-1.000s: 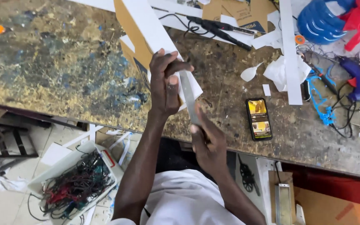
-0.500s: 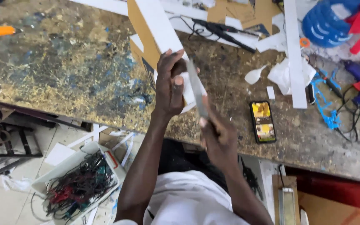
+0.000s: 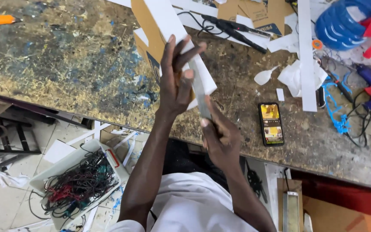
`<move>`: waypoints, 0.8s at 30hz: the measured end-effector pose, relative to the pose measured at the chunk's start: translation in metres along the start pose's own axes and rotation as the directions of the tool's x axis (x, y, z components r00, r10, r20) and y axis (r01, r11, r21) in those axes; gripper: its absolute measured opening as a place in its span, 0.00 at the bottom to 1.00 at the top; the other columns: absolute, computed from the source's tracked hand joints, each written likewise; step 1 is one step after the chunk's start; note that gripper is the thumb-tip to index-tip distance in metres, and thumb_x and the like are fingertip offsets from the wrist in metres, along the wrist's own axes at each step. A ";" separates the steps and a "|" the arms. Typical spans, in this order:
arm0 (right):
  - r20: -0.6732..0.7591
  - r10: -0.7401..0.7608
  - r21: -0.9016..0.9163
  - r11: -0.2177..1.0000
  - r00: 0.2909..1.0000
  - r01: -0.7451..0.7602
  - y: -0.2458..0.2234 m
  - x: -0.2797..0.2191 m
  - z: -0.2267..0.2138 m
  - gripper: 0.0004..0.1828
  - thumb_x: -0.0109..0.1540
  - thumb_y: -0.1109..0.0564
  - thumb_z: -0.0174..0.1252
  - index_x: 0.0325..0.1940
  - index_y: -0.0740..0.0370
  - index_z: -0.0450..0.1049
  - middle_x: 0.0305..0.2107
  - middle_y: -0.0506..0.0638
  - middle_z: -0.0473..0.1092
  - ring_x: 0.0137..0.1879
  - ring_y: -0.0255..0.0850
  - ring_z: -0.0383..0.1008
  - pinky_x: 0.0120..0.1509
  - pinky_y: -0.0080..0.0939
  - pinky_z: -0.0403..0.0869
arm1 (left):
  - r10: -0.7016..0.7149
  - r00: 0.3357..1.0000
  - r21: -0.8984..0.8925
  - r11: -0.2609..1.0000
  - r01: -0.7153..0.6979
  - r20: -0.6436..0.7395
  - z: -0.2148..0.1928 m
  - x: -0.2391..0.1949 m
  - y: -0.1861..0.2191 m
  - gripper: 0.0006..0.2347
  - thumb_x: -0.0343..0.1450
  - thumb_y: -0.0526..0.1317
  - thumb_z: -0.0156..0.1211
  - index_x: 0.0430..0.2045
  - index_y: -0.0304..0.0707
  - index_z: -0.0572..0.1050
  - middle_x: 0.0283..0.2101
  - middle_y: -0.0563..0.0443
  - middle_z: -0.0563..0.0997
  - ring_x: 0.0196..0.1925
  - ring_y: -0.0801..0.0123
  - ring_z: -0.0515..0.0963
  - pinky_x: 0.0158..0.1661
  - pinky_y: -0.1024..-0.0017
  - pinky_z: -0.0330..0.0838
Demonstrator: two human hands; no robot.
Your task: Filing the edges of a 3D acrylic letter to smooth them during the fabrication process.
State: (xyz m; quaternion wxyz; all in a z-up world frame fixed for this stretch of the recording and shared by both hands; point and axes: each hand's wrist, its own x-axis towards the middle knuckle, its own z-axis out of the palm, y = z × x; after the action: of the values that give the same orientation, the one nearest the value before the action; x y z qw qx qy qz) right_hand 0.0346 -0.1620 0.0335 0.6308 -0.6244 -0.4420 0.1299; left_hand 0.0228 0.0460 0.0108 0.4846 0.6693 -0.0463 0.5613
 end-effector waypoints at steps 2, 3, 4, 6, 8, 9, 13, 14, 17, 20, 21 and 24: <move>0.015 0.057 0.054 0.997 0.998 -0.057 0.002 0.007 -0.001 0.28 0.79 0.54 0.57 0.85 0.55 0.66 0.21 0.41 0.69 0.21 0.28 0.64 0.26 0.32 0.70 | -0.066 0.998 0.062 0.996 0.066 0.005 -0.007 0.000 0.015 0.25 0.93 0.50 0.44 0.86 0.47 0.49 0.78 0.42 0.78 0.86 0.57 0.73 0.90 0.50 0.60; 0.044 0.104 0.108 0.988 0.994 -0.108 0.003 0.013 -0.002 0.29 0.78 0.54 0.58 0.85 0.54 0.67 0.21 0.41 0.69 0.22 0.27 0.65 0.26 0.31 0.70 | -0.125 0.992 0.130 0.984 0.125 -0.003 -0.012 0.002 0.021 0.22 0.93 0.49 0.43 0.83 0.44 0.55 0.79 0.40 0.75 0.80 0.54 0.80 0.84 0.50 0.67; 0.049 0.097 0.106 0.989 0.994 -0.101 0.005 0.010 -0.005 0.29 0.78 0.54 0.58 0.85 0.54 0.67 0.21 0.41 0.69 0.22 0.27 0.65 0.26 0.31 0.70 | -0.118 0.993 0.132 0.984 0.118 -0.008 -0.011 0.004 0.023 0.22 0.93 0.49 0.43 0.83 0.44 0.55 0.79 0.40 0.75 0.80 0.54 0.80 0.84 0.50 0.67; 0.007 0.044 0.088 0.995 0.999 -0.044 0.009 0.000 -0.008 0.27 0.79 0.56 0.56 0.84 0.54 0.67 0.24 0.43 0.76 0.21 0.28 0.68 0.26 0.31 0.75 | -0.080 0.996 0.209 0.974 0.089 -0.051 -0.010 0.004 0.029 0.22 0.91 0.51 0.43 0.78 0.40 0.61 0.64 0.44 0.88 0.74 0.56 0.84 0.93 0.47 0.41; 0.018 0.027 0.082 0.996 0.999 -0.029 0.010 -0.008 -0.012 0.28 0.79 0.56 0.56 0.85 0.53 0.66 0.22 0.42 0.75 0.20 0.28 0.67 0.25 0.31 0.74 | -0.060 0.996 0.191 0.979 0.072 -0.067 -0.008 -0.005 0.017 0.22 0.92 0.51 0.42 0.80 0.42 0.60 0.72 0.45 0.81 0.77 0.56 0.84 0.95 0.44 0.38; 0.019 0.004 0.074 0.997 1.000 -0.006 0.010 -0.011 -0.015 0.28 0.79 0.57 0.56 0.85 0.52 0.65 0.20 0.42 0.74 0.20 0.27 0.66 0.24 0.31 0.72 | -0.035 0.997 0.167 0.985 0.047 -0.076 -0.006 -0.007 0.011 0.22 0.93 0.51 0.41 0.83 0.45 0.58 0.80 0.46 0.74 0.79 0.56 0.83 0.97 0.42 0.35; 0.045 -0.025 -0.011 1.000 0.999 0.025 0.022 0.007 -0.009 0.29 0.79 0.57 0.58 0.86 0.53 0.65 0.24 0.40 0.70 0.23 0.29 0.60 0.26 0.36 0.63 | -0.037 0.996 0.162 0.986 0.050 -0.084 0.003 -0.005 0.018 0.20 0.94 0.50 0.39 0.82 0.47 0.58 0.76 0.42 0.79 0.82 0.51 0.79 0.97 0.43 0.36; 0.035 0.001 0.000 1.000 0.999 -0.001 0.016 0.016 -0.008 0.29 0.80 0.58 0.56 0.87 0.53 0.64 0.23 0.40 0.69 0.23 0.28 0.60 0.26 0.34 0.63 | -0.029 0.994 0.194 0.980 0.049 -0.105 0.005 -0.004 0.016 0.20 0.94 0.50 0.39 0.83 0.48 0.58 0.79 0.47 0.76 0.89 0.55 0.68 0.98 0.43 0.36; 0.027 0.021 -0.076 0.997 0.999 -0.019 0.010 0.013 -0.010 0.28 0.80 0.54 0.55 0.86 0.53 0.65 0.21 0.40 0.71 0.21 0.27 0.63 0.23 0.31 0.68 | -0.013 0.992 0.216 0.976 0.041 -0.126 0.007 -0.004 0.017 0.21 0.94 0.48 0.39 0.85 0.47 0.57 0.85 0.50 0.70 0.96 0.60 0.55 0.99 0.46 0.39; 0.031 0.043 -0.101 0.994 0.999 -0.039 0.008 0.010 -0.010 0.29 0.79 0.50 0.55 0.85 0.53 0.65 0.19 0.40 0.72 0.18 0.27 0.66 0.19 0.31 0.72 | 0.006 0.993 0.213 0.977 0.019 -0.117 0.010 -0.005 0.013 0.21 0.94 0.46 0.38 0.86 0.46 0.56 0.87 0.49 0.67 0.96 0.60 0.54 0.99 0.50 0.43; 0.064 0.072 -0.031 0.997 0.995 -0.071 0.007 0.010 -0.010 0.30 0.78 0.52 0.55 0.86 0.55 0.64 0.17 0.40 0.70 0.17 0.27 0.64 0.19 0.31 0.71 | 0.016 0.992 0.238 0.971 0.015 -0.128 0.011 -0.008 0.012 0.20 0.95 0.45 0.37 0.85 0.45 0.57 0.87 0.50 0.66 0.96 0.59 0.55 0.99 0.52 0.45; 0.028 0.016 -0.114 0.993 0.999 -0.013 0.010 0.040 -0.008 0.30 0.81 0.44 0.53 0.86 0.53 0.64 0.16 0.38 0.67 0.17 0.25 0.61 0.18 0.30 0.65 | -0.018 0.992 0.263 0.963 0.050 -0.122 0.011 -0.011 0.007 0.21 0.95 0.48 0.38 0.87 0.48 0.56 0.89 0.53 0.62 0.97 0.58 0.54 1.00 0.48 0.41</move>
State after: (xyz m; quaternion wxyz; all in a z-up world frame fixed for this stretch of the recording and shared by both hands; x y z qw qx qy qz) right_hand 0.0677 -0.1370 0.0420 0.5867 -0.6607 -0.4533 0.1178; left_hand 0.0227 0.0294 0.0076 0.4020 0.6945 0.0696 0.5926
